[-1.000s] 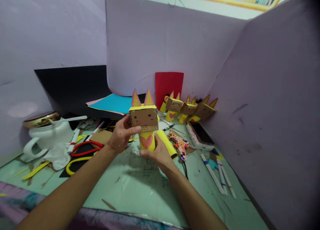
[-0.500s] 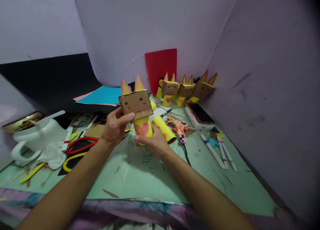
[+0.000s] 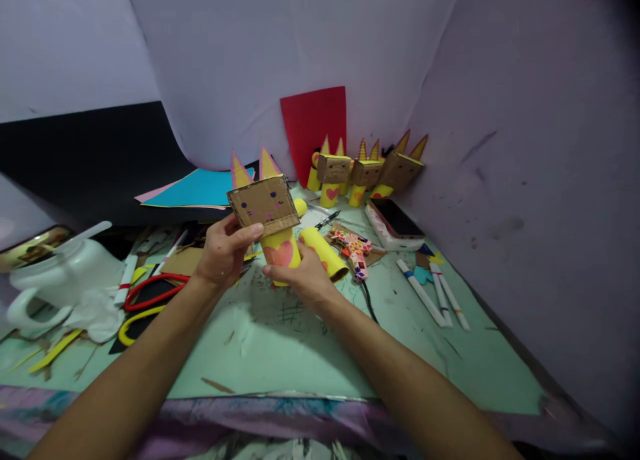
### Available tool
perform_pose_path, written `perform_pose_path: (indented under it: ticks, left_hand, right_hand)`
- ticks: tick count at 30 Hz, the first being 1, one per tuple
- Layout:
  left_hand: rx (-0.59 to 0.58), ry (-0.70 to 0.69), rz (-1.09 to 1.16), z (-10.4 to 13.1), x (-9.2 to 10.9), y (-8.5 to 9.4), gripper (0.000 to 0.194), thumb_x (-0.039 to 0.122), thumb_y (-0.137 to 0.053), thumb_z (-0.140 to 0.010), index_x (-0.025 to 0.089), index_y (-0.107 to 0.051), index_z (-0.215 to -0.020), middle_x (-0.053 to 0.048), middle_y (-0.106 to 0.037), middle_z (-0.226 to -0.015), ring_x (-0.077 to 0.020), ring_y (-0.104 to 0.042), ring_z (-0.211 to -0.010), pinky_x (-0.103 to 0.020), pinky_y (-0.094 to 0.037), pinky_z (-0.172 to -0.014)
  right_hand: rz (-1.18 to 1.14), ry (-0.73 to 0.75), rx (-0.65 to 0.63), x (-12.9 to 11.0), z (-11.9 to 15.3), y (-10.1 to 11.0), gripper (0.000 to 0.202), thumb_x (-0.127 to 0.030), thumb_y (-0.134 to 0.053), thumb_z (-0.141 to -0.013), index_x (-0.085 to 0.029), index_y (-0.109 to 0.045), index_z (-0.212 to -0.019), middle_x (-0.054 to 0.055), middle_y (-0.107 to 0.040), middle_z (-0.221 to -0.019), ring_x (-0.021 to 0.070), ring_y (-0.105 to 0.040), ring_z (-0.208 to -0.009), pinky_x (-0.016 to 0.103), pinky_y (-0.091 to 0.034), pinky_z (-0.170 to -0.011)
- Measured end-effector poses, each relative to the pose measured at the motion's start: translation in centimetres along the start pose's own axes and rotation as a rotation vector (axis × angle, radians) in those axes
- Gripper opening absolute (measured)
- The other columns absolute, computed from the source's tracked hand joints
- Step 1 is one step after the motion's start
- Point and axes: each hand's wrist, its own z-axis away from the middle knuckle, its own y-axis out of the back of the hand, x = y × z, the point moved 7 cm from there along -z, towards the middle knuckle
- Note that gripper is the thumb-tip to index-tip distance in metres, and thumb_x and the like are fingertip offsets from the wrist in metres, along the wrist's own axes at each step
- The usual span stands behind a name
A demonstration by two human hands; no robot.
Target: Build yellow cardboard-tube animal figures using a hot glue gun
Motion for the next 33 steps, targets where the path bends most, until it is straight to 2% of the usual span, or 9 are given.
perform_pose_path:
  ticks: [8,10,13,16,21,25,28,32,33]
  left_hand:
    - [0.121,-0.1,0.018,-0.2,1.6,1.4,0.028,0.022,-0.076,-0.058,0.023,-0.07,-0.085,0.0,-0.073,-0.091,-0.0259,-0.064,-0.096,-0.039,-0.051,-0.088]
    - [0.2,-0.232,0.055,-0.3,3.2,2.6,0.024,0.02,-0.076,-0.059,0.023,-0.069,-0.082,0.002,-0.073,-0.089,-0.0223,-0.064,-0.094,-0.035,-0.051,-0.089]
    - [0.328,-0.46,0.073,0.3,5.5,4.4,0.027,0.017,-0.076,-0.061,0.023,-0.068,-0.086,0.005,-0.071,-0.088,-0.0184,-0.063,-0.092,-0.034,-0.048,-0.092]
    - [0.366,-0.493,0.032,0.3,5.7,5.0,0.031,0.017,-0.079,-0.06,0.023,-0.067,-0.089,0.005,-0.071,-0.09,-0.019,-0.063,-0.096,-0.036,-0.046,-0.095]
    - [0.343,-0.385,0.066,-0.6,4.4,5.4,0.042,0.029,-0.084,-0.055,0.019,-0.065,-0.091,-0.004,-0.069,-0.098,-0.0249,-0.062,-0.104,-0.04,-0.044,-0.097]
    - [0.373,-0.498,-0.023,-0.4,5.4,6.4,0.044,0.034,-0.085,-0.056,0.019,-0.063,-0.091,-0.004,-0.068,-0.102,-0.0255,-0.06,-0.108,-0.04,-0.043,-0.099]
    - [0.355,-0.536,-0.06,-0.6,5.5,6.8,0.042,0.037,-0.085,-0.055,0.023,-0.062,-0.088,-0.001,-0.069,-0.098,-0.0228,-0.062,-0.102,-0.038,-0.046,-0.096]
    - [0.368,-0.532,-0.097,-1.0,4.9,7.3,0.055,0.045,-0.086,-0.048,0.021,-0.06,-0.09,-0.004,-0.069,-0.102,-0.0252,-0.062,-0.102,-0.04,-0.048,-0.094]
    - [0.365,-0.523,-0.118,-1.1,4.7,7.3,0.057,0.046,-0.085,-0.049,0.021,-0.059,-0.092,-0.005,-0.068,-0.104,-0.0258,-0.062,-0.104,-0.04,-0.047,-0.094]
  right_hand:
    - [-0.034,-0.046,-0.125,-0.6,0.3,-0.3,0.055,-0.036,-0.086,-0.048,-0.021,-0.06,-0.095,0.002,-0.063,-0.085,0.0174,-0.06,-0.07,0.029,-0.055,-0.05]
    - [-0.033,-0.016,-0.039,-1.7,0.1,0.7,0.06,-0.042,-0.084,-0.051,-0.021,-0.059,-0.101,0.005,-0.063,-0.093,0.0187,-0.061,-0.076,0.026,-0.054,-0.045]
    - [-0.044,0.201,0.242,-4.4,0.2,3.9,0.052,-0.048,-0.079,-0.057,-0.02,-0.061,-0.097,0.003,-0.062,-0.088,0.0159,-0.06,-0.073,0.021,-0.05,-0.042]
    - [-0.087,0.334,0.445,-6.0,0.5,6.4,0.037,-0.051,-0.072,-0.065,-0.017,-0.062,-0.075,-0.001,-0.06,-0.068,0.0096,-0.055,-0.056,0.017,-0.044,-0.04]
    - [-0.121,0.428,0.539,-7.0,1.0,7.9,0.037,-0.052,-0.067,-0.07,-0.017,-0.058,-0.06,-0.003,-0.056,-0.053,0.0077,-0.049,-0.042,0.019,-0.038,-0.04]
    - [0.089,0.51,0.517,-7.6,1.5,7.1,0.027,-0.043,-0.066,-0.074,-0.017,-0.065,-0.068,-0.002,-0.06,-0.058,0.0086,-0.05,-0.044,0.022,-0.04,-0.043]
    - [0.337,0.47,0.267,-6.7,1.7,3.9,0.015,-0.033,-0.069,-0.072,-0.018,-0.068,-0.073,-0.002,-0.062,-0.06,0.0093,-0.05,-0.047,0.022,-0.04,-0.045]
    - [0.617,0.341,-0.49,-2.3,4.2,-4.2,0.009,-0.023,-0.066,-0.077,-0.017,-0.071,-0.074,0.002,-0.068,-0.068,0.0124,-0.059,-0.06,0.023,-0.044,-0.056]
    - [0.676,0.326,-0.616,-1.2,5.2,-5.8,0.009,-0.021,-0.064,-0.079,-0.016,-0.072,-0.078,0.003,-0.069,-0.072,0.0127,-0.06,-0.063,0.024,-0.046,-0.06]
